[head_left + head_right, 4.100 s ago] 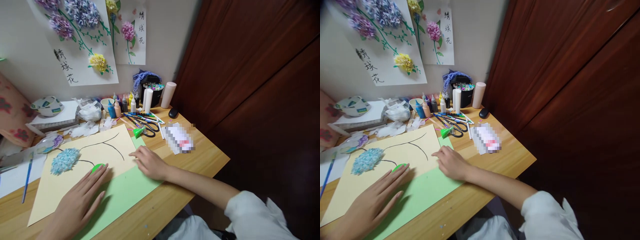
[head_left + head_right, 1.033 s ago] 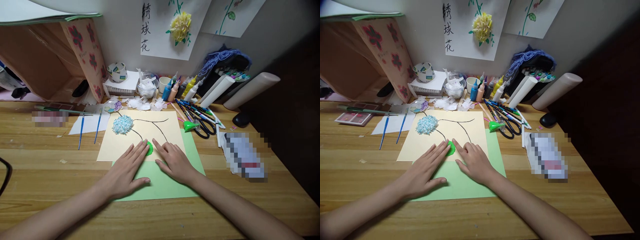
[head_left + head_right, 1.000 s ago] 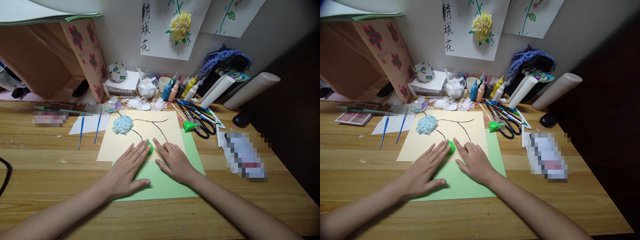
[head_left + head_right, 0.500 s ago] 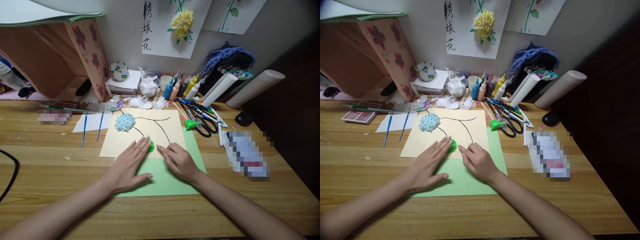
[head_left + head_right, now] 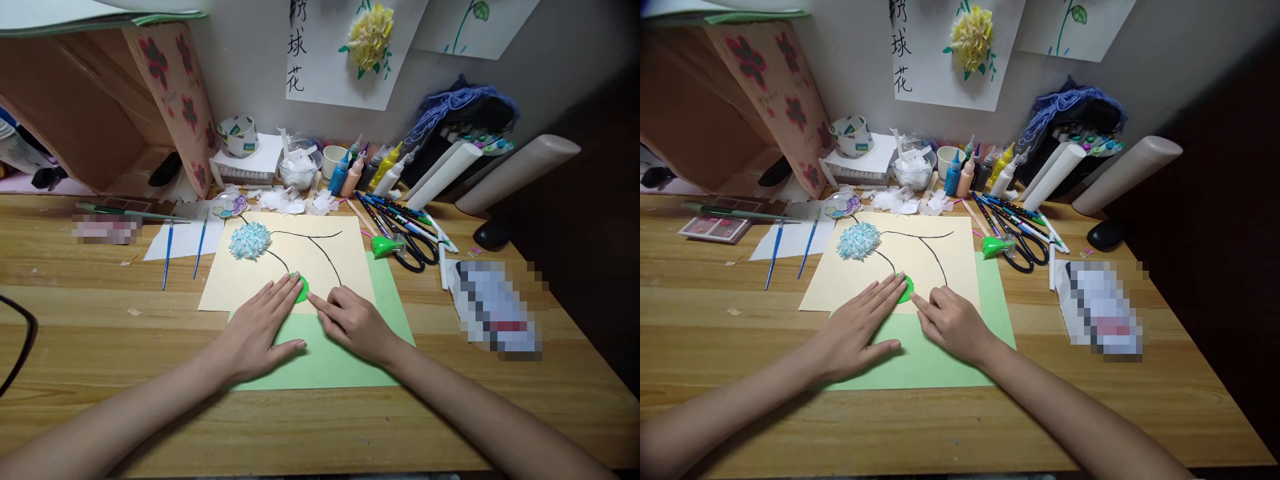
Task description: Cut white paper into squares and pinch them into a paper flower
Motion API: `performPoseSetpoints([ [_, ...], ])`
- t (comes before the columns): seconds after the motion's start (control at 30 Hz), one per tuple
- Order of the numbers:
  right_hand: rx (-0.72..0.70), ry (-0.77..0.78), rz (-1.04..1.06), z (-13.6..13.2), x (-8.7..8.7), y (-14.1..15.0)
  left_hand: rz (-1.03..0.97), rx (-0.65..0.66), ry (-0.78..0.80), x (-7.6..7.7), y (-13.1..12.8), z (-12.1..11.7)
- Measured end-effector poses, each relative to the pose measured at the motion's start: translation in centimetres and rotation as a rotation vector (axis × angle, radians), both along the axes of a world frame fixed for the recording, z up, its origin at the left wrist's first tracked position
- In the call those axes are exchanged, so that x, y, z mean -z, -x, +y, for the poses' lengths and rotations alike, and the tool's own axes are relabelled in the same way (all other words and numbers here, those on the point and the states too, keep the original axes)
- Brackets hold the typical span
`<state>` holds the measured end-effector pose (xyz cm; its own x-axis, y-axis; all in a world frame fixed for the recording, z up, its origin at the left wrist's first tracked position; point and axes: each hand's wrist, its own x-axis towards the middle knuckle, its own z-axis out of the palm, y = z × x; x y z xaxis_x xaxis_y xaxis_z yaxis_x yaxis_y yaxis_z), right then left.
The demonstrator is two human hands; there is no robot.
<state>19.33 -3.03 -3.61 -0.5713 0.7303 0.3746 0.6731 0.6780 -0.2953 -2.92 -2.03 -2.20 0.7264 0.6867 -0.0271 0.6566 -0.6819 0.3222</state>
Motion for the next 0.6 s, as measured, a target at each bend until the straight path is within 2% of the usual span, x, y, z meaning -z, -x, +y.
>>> performPoseSetpoints([
  [0.43, 0.014, -0.010, -0.079, 0.02, -0.06, 0.23, -0.024, 0.003, -0.029, -0.06, 0.14, -0.21],
  [0.6, 0.025, 0.019, -0.114, 0.08, -0.14, 0.22, -0.015, 0.076, -0.081, -0.30, 0.24, -0.53],
])
